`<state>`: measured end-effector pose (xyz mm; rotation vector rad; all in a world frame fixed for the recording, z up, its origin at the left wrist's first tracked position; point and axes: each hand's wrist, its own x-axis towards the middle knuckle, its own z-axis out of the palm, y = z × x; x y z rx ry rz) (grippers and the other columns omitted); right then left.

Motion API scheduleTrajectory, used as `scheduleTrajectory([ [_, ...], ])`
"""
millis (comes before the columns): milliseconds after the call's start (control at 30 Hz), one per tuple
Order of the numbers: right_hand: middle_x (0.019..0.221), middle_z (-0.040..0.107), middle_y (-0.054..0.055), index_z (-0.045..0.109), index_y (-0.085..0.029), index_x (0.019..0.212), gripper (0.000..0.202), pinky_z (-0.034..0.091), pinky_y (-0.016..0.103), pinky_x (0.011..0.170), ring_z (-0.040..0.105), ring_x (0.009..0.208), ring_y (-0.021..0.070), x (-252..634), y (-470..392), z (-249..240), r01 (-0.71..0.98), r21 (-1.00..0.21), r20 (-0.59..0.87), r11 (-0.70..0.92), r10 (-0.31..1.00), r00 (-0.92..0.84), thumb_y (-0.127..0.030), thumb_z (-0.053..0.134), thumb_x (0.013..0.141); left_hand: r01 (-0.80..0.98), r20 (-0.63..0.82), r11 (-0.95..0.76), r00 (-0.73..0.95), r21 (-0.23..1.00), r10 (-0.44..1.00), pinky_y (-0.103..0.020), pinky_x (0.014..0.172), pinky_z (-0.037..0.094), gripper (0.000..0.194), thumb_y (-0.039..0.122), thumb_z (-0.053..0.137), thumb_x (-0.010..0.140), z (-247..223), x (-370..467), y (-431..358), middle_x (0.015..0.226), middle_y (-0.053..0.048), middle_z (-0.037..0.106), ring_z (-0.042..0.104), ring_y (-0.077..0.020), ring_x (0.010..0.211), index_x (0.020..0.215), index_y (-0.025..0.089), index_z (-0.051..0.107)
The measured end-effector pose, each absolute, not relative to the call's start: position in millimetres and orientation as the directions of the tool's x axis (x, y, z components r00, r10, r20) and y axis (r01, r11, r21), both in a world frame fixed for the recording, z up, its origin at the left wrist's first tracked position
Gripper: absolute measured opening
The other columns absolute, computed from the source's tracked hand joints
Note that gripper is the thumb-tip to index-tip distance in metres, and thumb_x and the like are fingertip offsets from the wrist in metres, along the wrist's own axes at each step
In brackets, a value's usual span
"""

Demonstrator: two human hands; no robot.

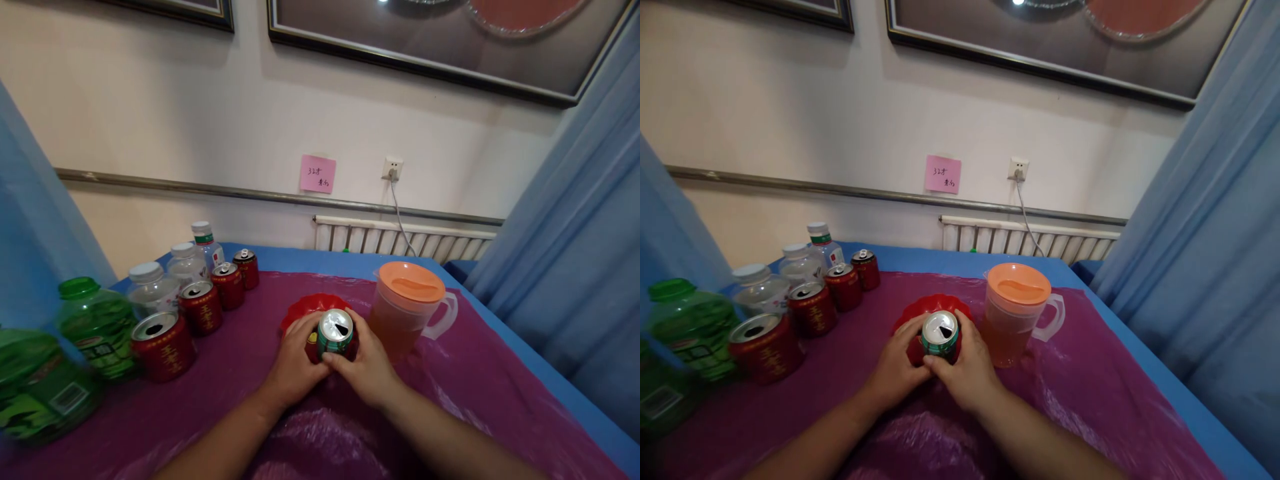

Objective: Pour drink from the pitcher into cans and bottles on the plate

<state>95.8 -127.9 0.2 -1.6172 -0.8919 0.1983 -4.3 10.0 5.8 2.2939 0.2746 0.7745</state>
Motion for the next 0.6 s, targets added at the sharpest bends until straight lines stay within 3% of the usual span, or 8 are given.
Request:
scheduleTrajectory([
  [100, 0.122, 0.070, 0.007, 0.061, -0.023, 0.126, 0.062, 0.048, 0.048, 0.103, 0.064, 0.112, 0.0284, 96.5, -129.1, 9.8, 0.447, -0.894, 0.350, 0.026, 0.663, 0.661, -0.028, 0.081, 0.068, -0.072, 0.474, -0.747, 0.812, 0.661, 0.341, -0.045, 0.111, 0.045, 0.059, 0.025, 0.073, 0.070, 9.0, -4.7, 8.6, 0.134, -0.007, 0.066, 0.061, -0.0290, 0.124, 0.128, 0.026, 0.062],
  [200, 0.115, 0.072, 0.007, 0.065, -0.022, 0.121, 0.059, 0.051, 0.045, 0.098, 0.066, 0.106, 0.0276, 95.2, -142.9, 21.3, 0.462, -0.887, 0.350, -0.011, 0.637, 0.687, -0.028, 0.084, 0.065, -0.121, 0.485, -0.762, 0.831, 0.636, 0.274, -0.050, 0.111, 0.045, 0.072, 0.042, 0.080, 0.072, 6.9, -4.9, 11.8, 0.140, -0.011, 0.062, 0.058, -0.0322, 0.128, 0.137, 0.026, 0.056],
  [333, 0.118, 0.071, 0.007, 0.065, -0.023, 0.122, 0.060, 0.052, 0.044, 0.097, 0.066, 0.108, 0.0288, 90.5, -184.5, 27.8, 0.450, -0.892, 0.340, -0.037, 0.601, 0.723, -0.031, 0.084, 0.066, -0.162, 0.504, -0.788, 0.839, 0.595, 0.208, -0.056, 0.113, 0.042, 0.097, 0.064, 0.084, 0.062, -4.1, -3.3, 20.6, 0.149, -0.013, 0.054, 0.050, -0.0374, 0.137, 0.145, 0.028, 0.049],
  [433, 0.121, 0.072, 0.007, 0.064, -0.023, 0.123, 0.059, 0.053, 0.044, 0.098, 0.066, 0.110, 0.0295, 91.0, -228.4, 22.3, 0.412, -0.908, 0.307, -0.071, 0.555, 0.773, -0.036, 0.082, 0.069, -0.175, 0.531, -0.812, 0.827, 0.556, 0.185, -0.057, 0.112, 0.043, 0.093, 0.067, 0.079, 0.067, -10.1, -1.8, 25.2, 0.149, -0.012, 0.054, 0.051, -0.0373, 0.136, 0.146, 0.030, 0.048],
  [600, 0.114, 0.075, 0.010, 0.068, -0.020, 0.117, 0.059, 0.057, 0.043, 0.089, 0.070, 0.103, 0.0310, 122.1, -294.9, 6.5, 0.334, -0.921, 0.242, -0.201, 0.377, 0.894, -0.046, 0.083, 0.066, -0.109, 0.565, -0.850, 0.789, 0.516, 0.241, -0.052, 0.109, 0.047, 0.069, 0.054, 0.071, 0.080, -8.8, -0.6, 24.9, 0.143, -0.009, 0.060, 0.058, -0.0325, 0.130, 0.143, 0.032, 0.050],
])
